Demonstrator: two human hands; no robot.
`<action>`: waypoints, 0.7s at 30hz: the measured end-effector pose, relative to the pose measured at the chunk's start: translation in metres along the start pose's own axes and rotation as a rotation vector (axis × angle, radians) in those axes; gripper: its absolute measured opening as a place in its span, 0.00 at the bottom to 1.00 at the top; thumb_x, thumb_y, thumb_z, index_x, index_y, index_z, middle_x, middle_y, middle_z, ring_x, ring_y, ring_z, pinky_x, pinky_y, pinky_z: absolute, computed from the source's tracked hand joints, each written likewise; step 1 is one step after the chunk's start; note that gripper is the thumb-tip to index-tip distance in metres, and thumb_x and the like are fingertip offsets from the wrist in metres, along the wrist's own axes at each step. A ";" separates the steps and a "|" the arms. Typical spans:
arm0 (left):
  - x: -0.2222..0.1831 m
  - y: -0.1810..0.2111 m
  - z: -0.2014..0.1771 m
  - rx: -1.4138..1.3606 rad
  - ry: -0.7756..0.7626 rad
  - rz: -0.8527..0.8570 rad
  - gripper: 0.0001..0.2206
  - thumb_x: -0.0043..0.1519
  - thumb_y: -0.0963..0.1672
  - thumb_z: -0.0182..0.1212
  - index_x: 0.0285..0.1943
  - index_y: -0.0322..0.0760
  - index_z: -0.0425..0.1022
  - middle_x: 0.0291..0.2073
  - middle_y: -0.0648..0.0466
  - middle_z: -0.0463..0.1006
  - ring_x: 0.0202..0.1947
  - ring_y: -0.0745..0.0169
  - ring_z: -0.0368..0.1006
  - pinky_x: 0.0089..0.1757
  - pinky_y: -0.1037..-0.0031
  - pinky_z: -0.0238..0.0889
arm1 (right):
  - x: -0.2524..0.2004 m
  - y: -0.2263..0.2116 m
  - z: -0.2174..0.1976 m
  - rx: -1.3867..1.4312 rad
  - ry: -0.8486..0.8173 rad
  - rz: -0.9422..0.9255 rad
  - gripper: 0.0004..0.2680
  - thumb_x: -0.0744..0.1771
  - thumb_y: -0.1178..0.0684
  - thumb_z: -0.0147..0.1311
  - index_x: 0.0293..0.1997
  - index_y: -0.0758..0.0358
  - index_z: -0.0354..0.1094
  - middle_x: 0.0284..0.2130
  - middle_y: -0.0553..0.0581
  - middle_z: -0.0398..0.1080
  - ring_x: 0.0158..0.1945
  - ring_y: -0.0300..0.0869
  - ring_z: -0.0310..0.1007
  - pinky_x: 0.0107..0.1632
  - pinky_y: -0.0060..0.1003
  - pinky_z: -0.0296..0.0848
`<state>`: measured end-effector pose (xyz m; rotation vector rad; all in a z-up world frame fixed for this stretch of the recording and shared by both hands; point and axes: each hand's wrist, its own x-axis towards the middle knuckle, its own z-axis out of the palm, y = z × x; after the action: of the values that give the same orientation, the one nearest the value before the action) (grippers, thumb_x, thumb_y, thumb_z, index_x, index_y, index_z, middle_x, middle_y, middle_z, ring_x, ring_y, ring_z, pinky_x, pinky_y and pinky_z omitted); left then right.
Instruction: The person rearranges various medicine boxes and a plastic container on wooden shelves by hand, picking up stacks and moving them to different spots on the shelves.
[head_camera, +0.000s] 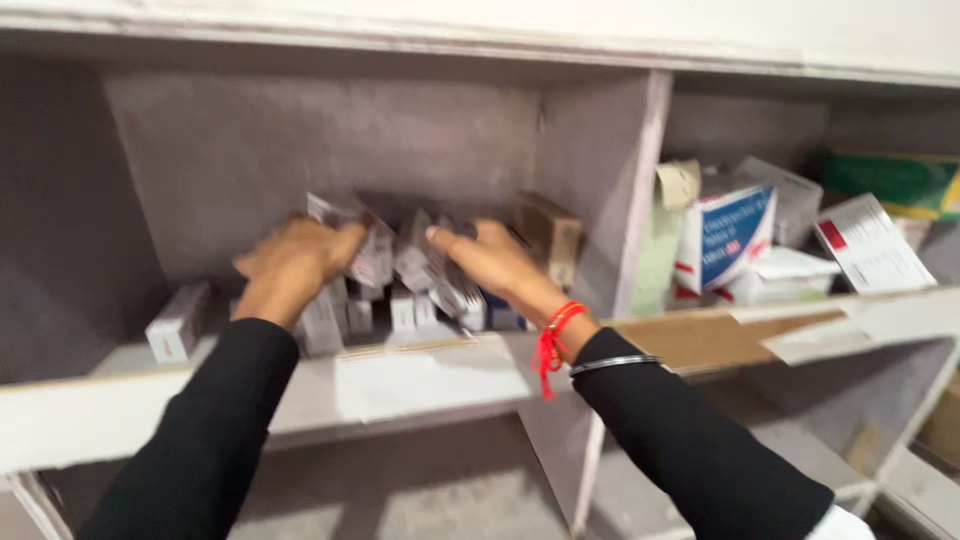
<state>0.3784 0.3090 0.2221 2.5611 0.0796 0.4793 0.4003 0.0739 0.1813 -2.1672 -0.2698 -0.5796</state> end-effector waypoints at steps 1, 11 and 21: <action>0.009 0.002 -0.001 0.002 -0.031 -0.022 0.41 0.60 0.67 0.42 0.71 0.39 0.69 0.72 0.34 0.61 0.75 0.28 0.48 0.67 0.37 0.37 | 0.015 0.003 0.008 -0.061 -0.024 0.078 0.32 0.64 0.33 0.57 0.61 0.80 0.64 0.54 0.74 0.74 0.59 0.54 0.75 0.59 0.43 0.71; 0.046 -0.003 0.020 -0.018 -0.229 -0.141 0.45 0.58 0.69 0.31 0.79 0.49 0.57 0.78 0.43 0.49 0.79 0.35 0.34 0.67 0.33 0.21 | 0.108 0.036 0.096 -0.103 0.001 0.336 0.37 0.59 0.35 0.68 0.65 0.78 0.56 0.59 0.75 0.66 0.62 0.56 0.69 0.61 0.42 0.68; 0.070 0.002 0.034 -0.081 -0.238 -0.082 0.40 0.56 0.67 0.33 0.77 0.57 0.56 0.76 0.49 0.50 0.77 0.41 0.36 0.65 0.34 0.18 | 0.068 -0.020 0.037 0.604 -0.116 0.435 0.16 0.64 0.40 0.53 0.50 0.58 0.70 0.39 0.54 0.75 0.42 0.46 0.75 0.48 0.47 0.71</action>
<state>0.4555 0.3009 0.2178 2.5040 0.0772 0.1425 0.4630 0.1142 0.2089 -1.5991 -0.0201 -0.0984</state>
